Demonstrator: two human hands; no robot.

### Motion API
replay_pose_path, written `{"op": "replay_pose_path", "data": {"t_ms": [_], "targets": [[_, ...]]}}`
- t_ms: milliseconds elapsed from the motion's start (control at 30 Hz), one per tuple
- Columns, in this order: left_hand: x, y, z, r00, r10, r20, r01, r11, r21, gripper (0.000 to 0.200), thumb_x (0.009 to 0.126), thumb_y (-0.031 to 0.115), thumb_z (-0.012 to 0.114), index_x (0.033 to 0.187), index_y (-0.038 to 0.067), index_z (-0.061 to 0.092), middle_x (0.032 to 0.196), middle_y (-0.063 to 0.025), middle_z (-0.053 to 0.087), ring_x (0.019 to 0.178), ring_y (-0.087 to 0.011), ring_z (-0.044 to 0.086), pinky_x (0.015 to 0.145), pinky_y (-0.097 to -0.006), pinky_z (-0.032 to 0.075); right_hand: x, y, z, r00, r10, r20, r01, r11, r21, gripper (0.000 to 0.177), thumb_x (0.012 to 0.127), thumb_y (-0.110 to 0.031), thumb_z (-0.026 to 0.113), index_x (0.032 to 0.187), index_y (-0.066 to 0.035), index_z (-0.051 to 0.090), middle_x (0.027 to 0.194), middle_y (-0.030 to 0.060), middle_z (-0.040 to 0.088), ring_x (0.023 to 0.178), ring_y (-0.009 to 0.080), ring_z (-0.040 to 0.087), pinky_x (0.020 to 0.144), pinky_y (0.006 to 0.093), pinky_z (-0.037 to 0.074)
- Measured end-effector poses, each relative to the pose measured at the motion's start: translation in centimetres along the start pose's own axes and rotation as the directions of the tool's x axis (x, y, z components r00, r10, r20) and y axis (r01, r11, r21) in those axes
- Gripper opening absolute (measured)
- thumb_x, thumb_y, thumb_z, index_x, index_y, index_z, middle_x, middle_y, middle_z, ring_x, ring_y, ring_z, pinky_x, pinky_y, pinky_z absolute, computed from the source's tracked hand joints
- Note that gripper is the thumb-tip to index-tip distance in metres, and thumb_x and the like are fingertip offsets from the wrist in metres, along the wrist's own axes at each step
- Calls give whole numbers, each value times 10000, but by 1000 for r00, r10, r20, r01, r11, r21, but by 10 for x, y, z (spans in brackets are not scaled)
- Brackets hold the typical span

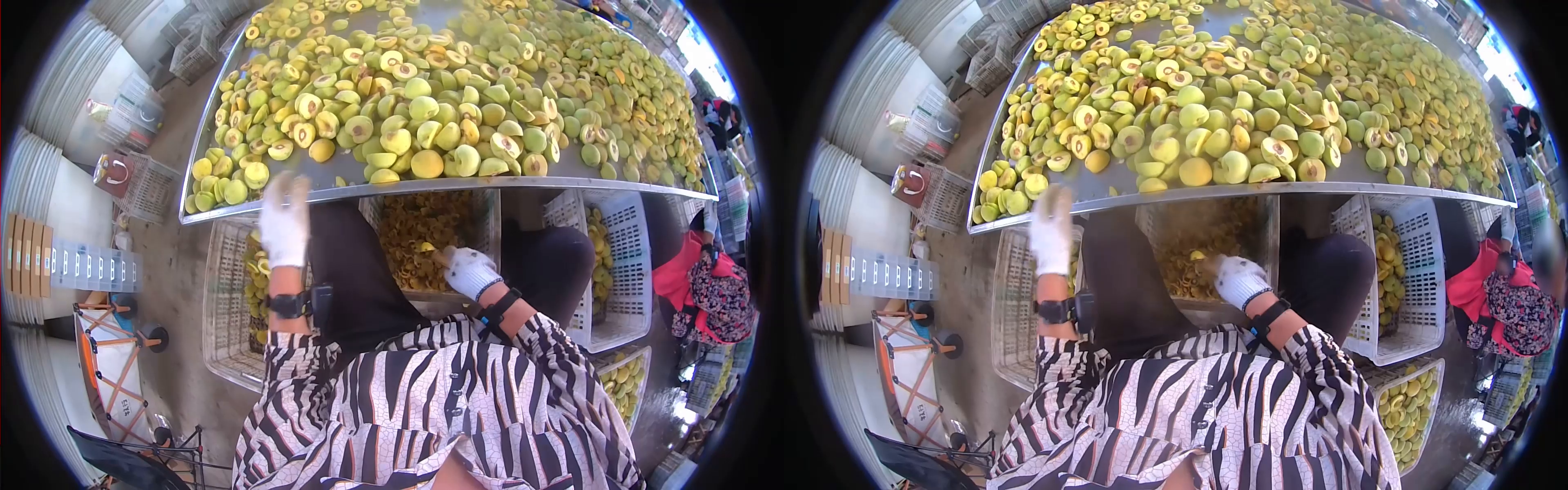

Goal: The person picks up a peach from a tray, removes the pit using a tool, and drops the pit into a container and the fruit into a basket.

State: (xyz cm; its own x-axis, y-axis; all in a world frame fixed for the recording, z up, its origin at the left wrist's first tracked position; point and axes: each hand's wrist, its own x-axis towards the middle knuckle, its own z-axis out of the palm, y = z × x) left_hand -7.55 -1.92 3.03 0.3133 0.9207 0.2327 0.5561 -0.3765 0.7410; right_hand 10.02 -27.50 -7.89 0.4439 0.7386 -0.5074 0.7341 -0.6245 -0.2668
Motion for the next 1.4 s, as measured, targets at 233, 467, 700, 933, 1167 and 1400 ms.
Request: {"op": "replay_pose_path", "data": {"t_ms": [233, 467, 700, 933, 1167, 1400], "targets": [[22, 42, 122, 921, -5, 389, -153, 914, 376, 711, 930, 640, 526, 1286, 30, 610, 1122, -260, 692, 1071, -406, 666, 936, -477, 516, -15, -3, -7, 940, -103, -326, 160, 975, 152, 220, 901, -241, 602, 1042, -72, 591, 944, 220, 703, 863, 394, 708, 736, 490, 567], [24, 30, 111, 975, 96, 200, -89, 995, -44, 695, 887, 455, 691, 1399, 16, 524, 1238, -267, 650, 1147, -379, 641, 971, -449, 492, 5, 9, 7, 991, 57, 119, -23, 962, -273, 358, 927, -309, 522, 1188, -104, 656, 1054, 197, 708, 928, 352, 722, 772, 488, 592], [-18, 8, 55, 800, 156, 579, 599, -249, -761, 410, 1004, 237, 527, 1351, 20, 511, 1170, -187, 615, 1060, -343, 643, 902, -518, 575, -27, -14, -51, 956, 28, 293, -148, 907, 395, 461, 875, -394, 616, 1201, -68, 628, 1128, 217, 690, 1059, 340, 676, 891, 421, 528], [-50, 9, 57, 696, 134, 706, 718, -163, -677, 420, 1009, 309, 589, 1310, 18, 543, 1211, -167, 609, 1105, -376, 625, 921, -508, 562, -37, -29, -48, 993, 1, -117, 54, 882, 468, 423, 899, -399, 610, 1136, -49, 636, 1107, 245, 683, 1068, 435, 636, 907, 460, 503], [-71, 23, 76, 654, 55, 755, 756, -18, -654, 355, 1015, 236, 585, 1292, 14, 583, 1198, -161, 617, 1022, -298, 650, 868, -455, 572, -57, -55, -72, 971, 7, -239, 133, 814, 565, 388, 912, -406, 622, 1111, -73, 633, 1024, 222, 698, 972, 416, 669, 841, 461, 523], [-84, 36, 84, 701, 87, 708, 702, 94, -706, 339, 1021, 196, 568, 1269, -35, 596, 1162, -165, 642, 979, -259, 654, 861, -363, 552, -50, -55, -56, 950, 34, -311, 111, 893, 436, 374, 896, -392, 623, 1132, -102, 626, 973, 227, 701, 936, 429, 674, 810, 504, 538]]}}
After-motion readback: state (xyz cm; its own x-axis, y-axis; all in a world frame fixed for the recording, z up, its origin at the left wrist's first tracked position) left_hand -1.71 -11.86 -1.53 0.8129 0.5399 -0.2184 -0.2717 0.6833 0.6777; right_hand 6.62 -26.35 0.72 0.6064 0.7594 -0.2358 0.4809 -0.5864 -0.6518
